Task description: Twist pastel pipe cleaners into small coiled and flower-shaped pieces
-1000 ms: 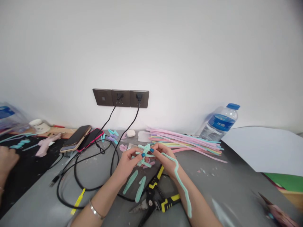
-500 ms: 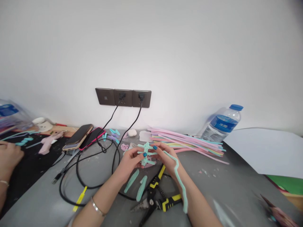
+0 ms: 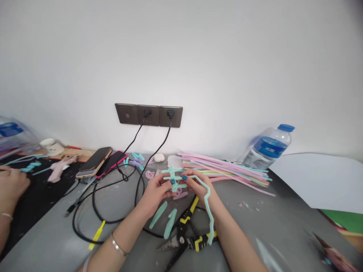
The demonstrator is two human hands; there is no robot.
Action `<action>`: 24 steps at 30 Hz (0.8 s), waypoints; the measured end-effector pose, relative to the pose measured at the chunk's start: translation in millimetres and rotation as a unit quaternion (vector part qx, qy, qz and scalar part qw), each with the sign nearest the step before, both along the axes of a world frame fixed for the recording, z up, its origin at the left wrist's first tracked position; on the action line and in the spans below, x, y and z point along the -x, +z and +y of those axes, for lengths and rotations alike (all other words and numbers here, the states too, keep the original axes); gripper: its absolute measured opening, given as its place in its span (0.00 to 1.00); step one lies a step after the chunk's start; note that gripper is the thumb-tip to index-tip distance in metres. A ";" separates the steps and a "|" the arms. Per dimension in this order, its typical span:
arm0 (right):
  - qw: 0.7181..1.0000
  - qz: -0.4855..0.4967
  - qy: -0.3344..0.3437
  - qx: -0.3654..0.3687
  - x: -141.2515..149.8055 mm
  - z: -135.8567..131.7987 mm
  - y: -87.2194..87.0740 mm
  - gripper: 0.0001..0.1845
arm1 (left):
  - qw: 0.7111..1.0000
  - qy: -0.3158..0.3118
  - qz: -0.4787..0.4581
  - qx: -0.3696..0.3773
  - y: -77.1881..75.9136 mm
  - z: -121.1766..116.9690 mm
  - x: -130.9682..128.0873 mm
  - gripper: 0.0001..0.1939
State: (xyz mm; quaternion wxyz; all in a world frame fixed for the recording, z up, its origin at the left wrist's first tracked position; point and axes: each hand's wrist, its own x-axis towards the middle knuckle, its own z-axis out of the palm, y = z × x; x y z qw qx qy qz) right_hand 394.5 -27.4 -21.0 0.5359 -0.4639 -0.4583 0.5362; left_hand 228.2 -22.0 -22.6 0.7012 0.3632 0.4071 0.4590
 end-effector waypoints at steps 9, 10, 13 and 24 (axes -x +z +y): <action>1.000 -0.011 -0.029 -0.001 -2.1 5.1 -7.3 0.16 | 1.000 -0.016 -0.007 -0.017 1.5 1.5 2.8 0.21; 0.999 -0.009 -0.034 0.003 -2.1 6.1 -9.1 0.17 | 1.000 -0.016 -0.004 -0.022 1.3 2.3 3.3 0.21; 0.999 -0.004 -0.045 0.007 -1.5 6.5 -10.1 0.18 | 0.999 -0.021 0.002 -0.032 1.2 3.9 4.1 0.20; 1.000 -0.011 -0.022 -0.004 -0.1 -3.2 6.7 0.17 | 0.998 0.000 -0.055 0.031 3.6 4.2 2.7 0.21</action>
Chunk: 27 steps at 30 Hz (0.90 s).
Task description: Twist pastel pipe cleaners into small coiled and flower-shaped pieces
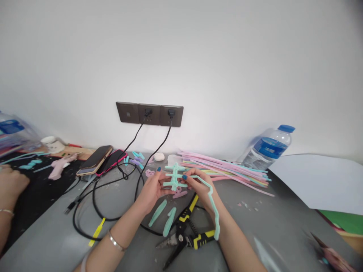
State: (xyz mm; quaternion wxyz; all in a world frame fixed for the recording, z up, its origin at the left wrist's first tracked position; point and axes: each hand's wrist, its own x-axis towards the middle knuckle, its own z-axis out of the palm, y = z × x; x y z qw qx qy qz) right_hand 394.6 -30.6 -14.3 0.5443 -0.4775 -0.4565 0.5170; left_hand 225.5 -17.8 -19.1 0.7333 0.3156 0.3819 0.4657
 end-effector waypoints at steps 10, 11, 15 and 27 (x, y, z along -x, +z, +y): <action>0.999 0.025 0.027 -0.005 1.3 0.0 -1.6 0.14 | 0.993 -0.038 0.091 -0.065 2.5 -2.8 0.2 0.23; 0.999 0.027 0.036 -0.006 1.6 0.3 -2.2 0.13 | 0.992 -0.030 0.103 -0.064 1.6 -3.6 -0.5 0.24; 0.998 0.037 0.055 -0.001 2.2 1.1 -4.2 0.13 | 0.989 -0.021 0.129 -0.070 -2.2 -5.3 -2.2 0.23; 0.997 0.044 0.047 -0.045 4.1 5.6 -13.8 0.14 | 0.989 0.003 0.129 -0.073 -2.1 -6.8 -2.6 0.23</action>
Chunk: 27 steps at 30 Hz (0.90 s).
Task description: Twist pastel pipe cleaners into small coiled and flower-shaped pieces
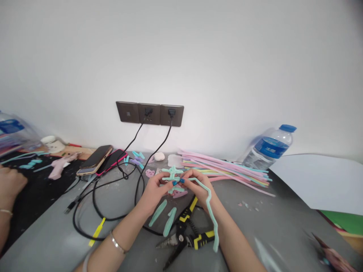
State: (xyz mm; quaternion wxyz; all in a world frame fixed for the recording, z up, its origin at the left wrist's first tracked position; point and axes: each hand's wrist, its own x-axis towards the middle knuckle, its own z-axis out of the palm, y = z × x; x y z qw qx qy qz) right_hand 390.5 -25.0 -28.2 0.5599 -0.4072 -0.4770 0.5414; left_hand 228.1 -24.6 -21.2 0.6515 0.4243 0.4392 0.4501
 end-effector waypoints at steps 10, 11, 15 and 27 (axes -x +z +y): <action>1.000 -0.015 -0.009 -0.013 -2.8 -0.4 -1.0 0.13 | 1.000 -0.008 -0.015 -0.007 -6.0 3.6 1.6 0.19; 1.000 -0.010 -0.010 -0.010 -2.9 -0.3 -1.6 0.13 | 1.000 -0.004 -0.009 -0.008 -6.5 4.1 1.8 0.19; 1.000 -0.001 -0.009 -0.002 -3.0 -0.5 -2.1 0.13 | 0.999 0.015 0.017 -0.027 -8.0 4.8 2.7 0.19; 1.000 -0.021 -0.003 -0.003 -3.6 -3.4 4.1 0.15 | 0.995 0.036 0.044 -0.078 -4.0 5.1 2.4 0.13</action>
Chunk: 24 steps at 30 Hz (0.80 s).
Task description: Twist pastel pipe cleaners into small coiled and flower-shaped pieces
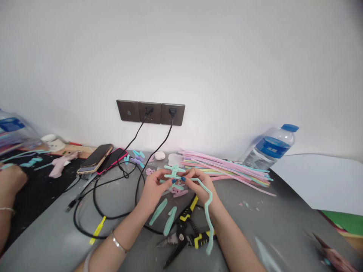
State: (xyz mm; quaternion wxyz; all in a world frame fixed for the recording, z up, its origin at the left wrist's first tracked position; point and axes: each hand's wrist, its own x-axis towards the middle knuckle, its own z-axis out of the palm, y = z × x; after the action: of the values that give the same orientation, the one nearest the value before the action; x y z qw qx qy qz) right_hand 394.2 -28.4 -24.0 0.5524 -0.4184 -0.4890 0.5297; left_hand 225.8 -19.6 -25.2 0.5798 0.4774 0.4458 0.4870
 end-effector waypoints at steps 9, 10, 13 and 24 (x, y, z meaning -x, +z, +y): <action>1.000 -0.014 0.003 -0.003 0.0 -0.1 1.0 0.15 | 1.000 0.008 0.009 -0.009 -3.1 0.3 0.6 0.14; 1.000 -0.015 0.002 -0.002 0.1 -0.2 1.1 0.16 | 1.000 0.008 0.007 -0.009 -3.2 0.5 0.6 0.14; 1.000 -0.014 0.001 -0.004 0.2 -0.4 0.6 0.16 | 1.000 0.006 0.001 -0.006 -2.8 0.6 0.4 0.15; 1.000 -0.011 -0.019 0.004 0.7 -0.3 0.4 0.19 | 0.993 0.027 -0.094 0.071 6.4 -2.9 -3.8 0.18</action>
State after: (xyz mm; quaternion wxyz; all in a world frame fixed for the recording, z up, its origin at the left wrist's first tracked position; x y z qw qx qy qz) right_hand 393.5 -28.6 -23.6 0.5555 -0.4352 -0.4848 0.5167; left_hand 229.6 -22.5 -18.8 0.6383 0.3742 0.4356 0.5126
